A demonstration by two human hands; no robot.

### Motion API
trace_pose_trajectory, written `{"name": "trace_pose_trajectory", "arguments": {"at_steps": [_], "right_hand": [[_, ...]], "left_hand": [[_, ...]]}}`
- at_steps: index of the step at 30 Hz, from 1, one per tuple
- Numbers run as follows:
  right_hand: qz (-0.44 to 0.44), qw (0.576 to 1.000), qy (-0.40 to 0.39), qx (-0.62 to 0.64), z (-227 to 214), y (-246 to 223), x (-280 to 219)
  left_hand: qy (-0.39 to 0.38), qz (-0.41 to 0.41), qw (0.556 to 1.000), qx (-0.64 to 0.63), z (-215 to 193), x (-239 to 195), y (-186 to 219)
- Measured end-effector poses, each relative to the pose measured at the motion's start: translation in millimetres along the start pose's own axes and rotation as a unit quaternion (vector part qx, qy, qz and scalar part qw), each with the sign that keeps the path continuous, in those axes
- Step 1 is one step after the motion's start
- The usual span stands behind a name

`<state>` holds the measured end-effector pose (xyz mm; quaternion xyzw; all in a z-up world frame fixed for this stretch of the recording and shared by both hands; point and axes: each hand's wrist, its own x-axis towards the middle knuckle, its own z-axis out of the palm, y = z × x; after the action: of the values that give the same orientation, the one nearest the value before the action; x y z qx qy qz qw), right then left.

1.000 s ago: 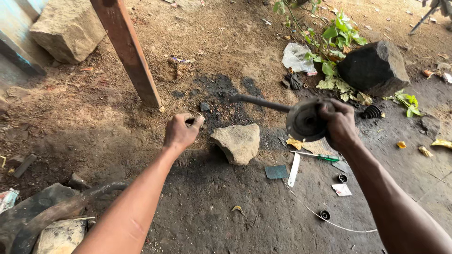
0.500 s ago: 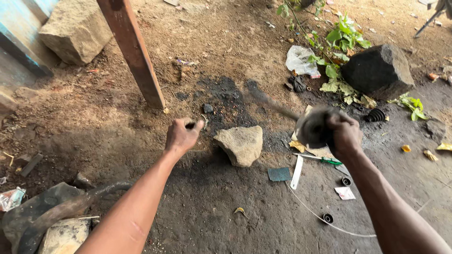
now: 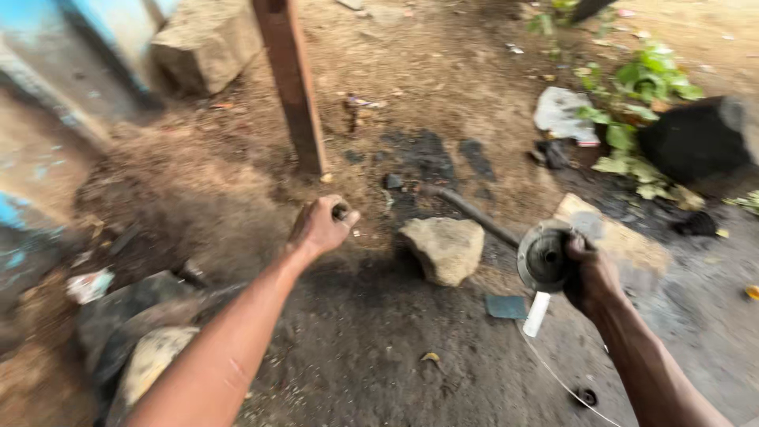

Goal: The person uses a wire brush and a sanding block to clean and smooth a curved metal pipe and a circular metal flange. They scrub the surfaces of both parts, occasionally repositioning them on a stone for leverage.

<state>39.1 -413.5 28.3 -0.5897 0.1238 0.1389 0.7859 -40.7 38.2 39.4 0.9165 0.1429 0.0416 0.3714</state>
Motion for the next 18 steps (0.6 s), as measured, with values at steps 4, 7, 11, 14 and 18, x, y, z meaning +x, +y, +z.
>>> {"name": "trace_pose_trajectory", "arguments": {"at_steps": [4,7,11,14,18], "right_hand": [[0.098,0.995,-0.013,0.02,53,44,-2],[0.117,0.991,-0.031,0.063,103,75,5],[-0.065,0.924,-0.078,-0.369,149,76,7],[-0.05,0.932,-0.027,-0.359,151,53,5],[-0.041,0.93,-0.024,-0.365,129,35,6]], "left_hand": [[0.038,-0.067,0.989,0.125,-58,-8,-73],[0.005,-0.237,0.967,0.096,-97,-19,-139],[-0.004,-0.25,0.95,0.188,-140,-47,-178],[-0.188,-0.276,0.936,0.115,-149,-71,-169],[-0.265,-0.257,0.915,0.165,-144,-92,-140]]}}
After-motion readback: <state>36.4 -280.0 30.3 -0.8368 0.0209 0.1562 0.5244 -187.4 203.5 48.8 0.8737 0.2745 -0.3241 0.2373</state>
